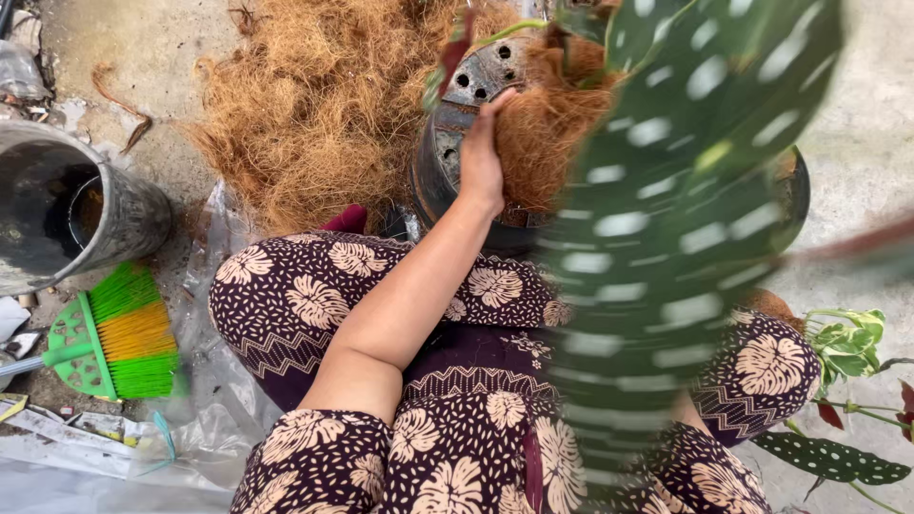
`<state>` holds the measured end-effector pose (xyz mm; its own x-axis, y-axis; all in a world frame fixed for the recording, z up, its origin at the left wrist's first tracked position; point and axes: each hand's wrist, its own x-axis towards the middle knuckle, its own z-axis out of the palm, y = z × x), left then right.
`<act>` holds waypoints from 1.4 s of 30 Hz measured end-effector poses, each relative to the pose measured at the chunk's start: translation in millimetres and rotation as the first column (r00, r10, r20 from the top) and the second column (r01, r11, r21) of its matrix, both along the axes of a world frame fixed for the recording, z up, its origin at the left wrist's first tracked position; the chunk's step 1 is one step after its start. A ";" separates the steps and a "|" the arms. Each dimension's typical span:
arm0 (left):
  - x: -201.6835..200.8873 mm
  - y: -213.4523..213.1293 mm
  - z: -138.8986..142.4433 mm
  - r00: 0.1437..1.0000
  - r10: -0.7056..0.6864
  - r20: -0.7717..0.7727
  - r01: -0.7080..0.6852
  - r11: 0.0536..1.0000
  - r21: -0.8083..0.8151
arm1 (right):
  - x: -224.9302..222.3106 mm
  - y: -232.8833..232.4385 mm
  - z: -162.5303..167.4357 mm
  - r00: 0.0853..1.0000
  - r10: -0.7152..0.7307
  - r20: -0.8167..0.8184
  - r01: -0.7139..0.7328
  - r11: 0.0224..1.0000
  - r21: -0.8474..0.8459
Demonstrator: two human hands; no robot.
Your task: The person wraps a plant with spotted leaves in coconut coir fiber by hand, pressing and shaping the material around the root ball. The person repeatedly adjusts the fiber to form a neat, compact bundle around the plant base.
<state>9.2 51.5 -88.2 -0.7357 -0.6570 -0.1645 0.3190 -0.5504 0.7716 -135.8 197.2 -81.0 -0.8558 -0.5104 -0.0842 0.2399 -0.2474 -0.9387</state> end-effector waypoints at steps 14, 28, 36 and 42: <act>-32.2 8.0 -39.8 0.992 0.119 0.047 -0.118 0.993 -0.025 | 13.3 1.7 -15.3 0.923 0.225 0.312 -0.148 0.957 -0.250; -13.9 -25.4 4.4 0.988 -0.154 -0.015 0.153 0.960 0.234 | 11.3 -4.4 16.5 0.964 0.263 0.028 -0.264 0.962 0.061; -7.0 -19.0 -0.4 0.937 -0.313 -0.157 0.349 0.786 0.510 | 34.8 -19.1 28.5 0.986 0.144 0.080 -0.135 0.984 -0.113; -5.5 -31.2 -11.3 0.936 -0.293 -0.196 0.351 0.827 0.439 | 53.9 -25.8 21.7 0.997 0.033 -0.067 -0.044 0.984 -0.171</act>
